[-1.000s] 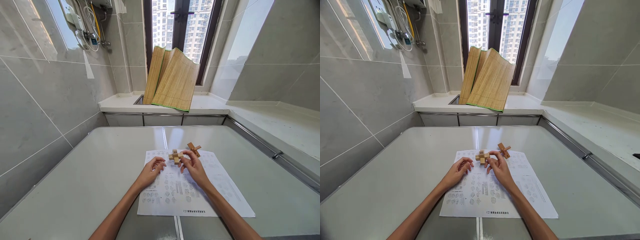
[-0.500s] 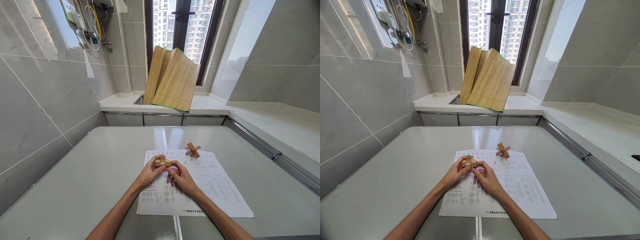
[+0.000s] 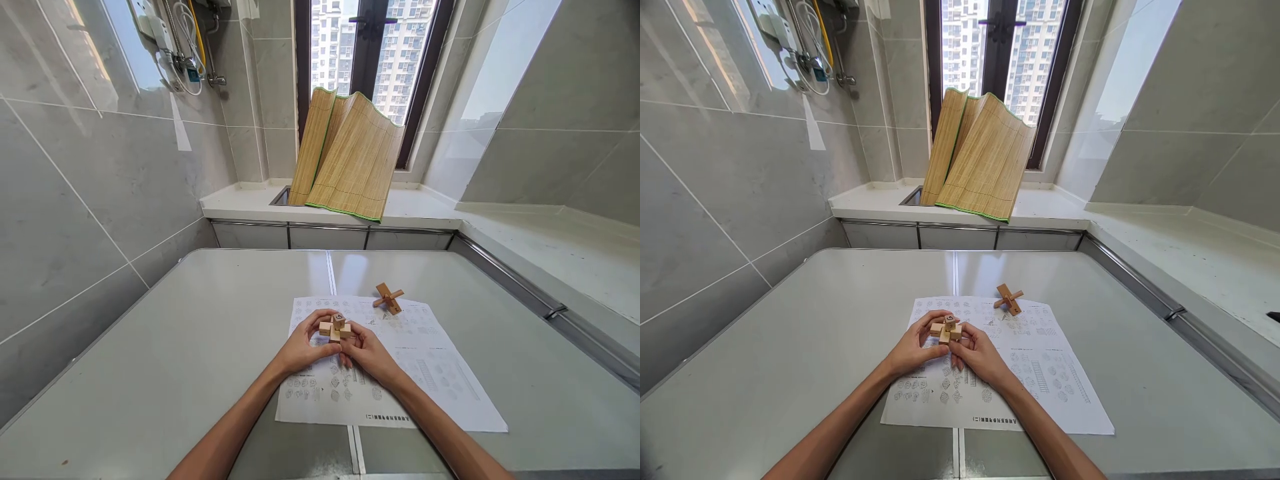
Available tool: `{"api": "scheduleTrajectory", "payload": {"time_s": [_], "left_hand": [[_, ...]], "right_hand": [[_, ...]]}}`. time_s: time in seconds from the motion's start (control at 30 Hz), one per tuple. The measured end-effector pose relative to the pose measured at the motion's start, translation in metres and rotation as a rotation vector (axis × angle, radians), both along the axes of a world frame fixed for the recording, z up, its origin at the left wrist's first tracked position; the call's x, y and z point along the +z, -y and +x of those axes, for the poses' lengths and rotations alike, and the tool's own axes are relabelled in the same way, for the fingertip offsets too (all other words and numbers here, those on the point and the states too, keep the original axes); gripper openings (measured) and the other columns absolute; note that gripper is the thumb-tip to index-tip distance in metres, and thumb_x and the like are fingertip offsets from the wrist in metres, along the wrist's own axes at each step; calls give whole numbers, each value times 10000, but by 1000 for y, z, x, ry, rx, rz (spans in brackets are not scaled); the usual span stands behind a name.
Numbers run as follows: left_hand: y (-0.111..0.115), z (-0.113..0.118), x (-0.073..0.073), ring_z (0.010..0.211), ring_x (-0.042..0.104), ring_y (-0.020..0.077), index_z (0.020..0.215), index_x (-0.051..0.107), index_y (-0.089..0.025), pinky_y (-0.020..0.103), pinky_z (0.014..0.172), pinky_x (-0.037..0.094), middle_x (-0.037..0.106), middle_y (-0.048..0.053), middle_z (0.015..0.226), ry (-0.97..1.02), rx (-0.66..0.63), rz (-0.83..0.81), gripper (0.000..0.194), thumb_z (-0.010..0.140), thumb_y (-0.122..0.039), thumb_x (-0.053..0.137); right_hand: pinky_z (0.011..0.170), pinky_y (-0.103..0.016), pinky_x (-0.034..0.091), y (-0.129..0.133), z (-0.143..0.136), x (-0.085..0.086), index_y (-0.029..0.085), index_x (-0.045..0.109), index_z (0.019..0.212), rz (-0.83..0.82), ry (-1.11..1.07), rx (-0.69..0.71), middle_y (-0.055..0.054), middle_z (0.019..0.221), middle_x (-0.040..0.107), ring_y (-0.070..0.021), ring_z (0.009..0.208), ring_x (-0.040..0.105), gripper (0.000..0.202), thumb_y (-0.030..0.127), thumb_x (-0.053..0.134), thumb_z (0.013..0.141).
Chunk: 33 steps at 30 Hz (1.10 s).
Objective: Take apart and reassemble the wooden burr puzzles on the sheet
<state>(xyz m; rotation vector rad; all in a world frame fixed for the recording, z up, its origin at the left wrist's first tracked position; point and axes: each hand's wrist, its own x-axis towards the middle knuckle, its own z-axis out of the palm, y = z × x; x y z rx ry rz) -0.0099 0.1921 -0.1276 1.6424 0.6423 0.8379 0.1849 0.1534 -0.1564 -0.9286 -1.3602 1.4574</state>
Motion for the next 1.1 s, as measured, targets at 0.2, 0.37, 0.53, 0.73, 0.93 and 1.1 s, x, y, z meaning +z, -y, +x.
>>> {"api": "scheduleTrajectory", "payload": {"time_s": [0.2,0.37,0.53,0.73,0.93,1.1], "left_hand": [[5,2,2,1296,587,285,1298,595,-258,449,1147,422,656,99,1350,-34,119,37,651,715,-304,879],[5,5,2,1297,586,287,1305,580,-252,453,1145,429,656,103,1345,-21,151,46,669,708,-272,881],[7,7,4,1287,593,284,1300,572,-258,455,1143,430,659,99,1334,-44,144,46,670,707,-288,883],[5,6,6,1262,608,286,1256,578,-254,457,1124,442,683,93,1281,-124,195,91,628,704,-300,874],[3,0,4,1180,635,287,1258,604,-260,443,1061,483,692,65,1253,-257,165,202,596,713,-319,839],[-4,-3,-11,1219,594,303,1290,591,-253,460,1059,474,653,86,1282,-365,267,339,611,729,-321,823]], "right_hand": [[515,-259,415,1,-2,-1,220,570,967,28,21,-87,32,658,657,-136,499,542,372,550,704,862],[498,-267,461,1,-2,-2,215,576,997,50,1,-111,-21,873,727,-131,502,612,341,497,710,861],[496,-276,509,0,-1,-5,226,560,1074,83,-22,-74,-48,1002,725,-164,583,696,351,510,666,897],[527,-291,471,-2,6,-9,226,584,1115,166,134,-165,13,710,689,-169,537,621,361,543,598,942],[531,-278,403,-3,9,-6,220,615,997,106,68,-179,52,555,597,-139,478,492,407,600,683,869],[564,-277,414,-4,8,-4,199,645,1048,104,8,-255,39,629,577,-130,535,489,400,558,705,880]]}}
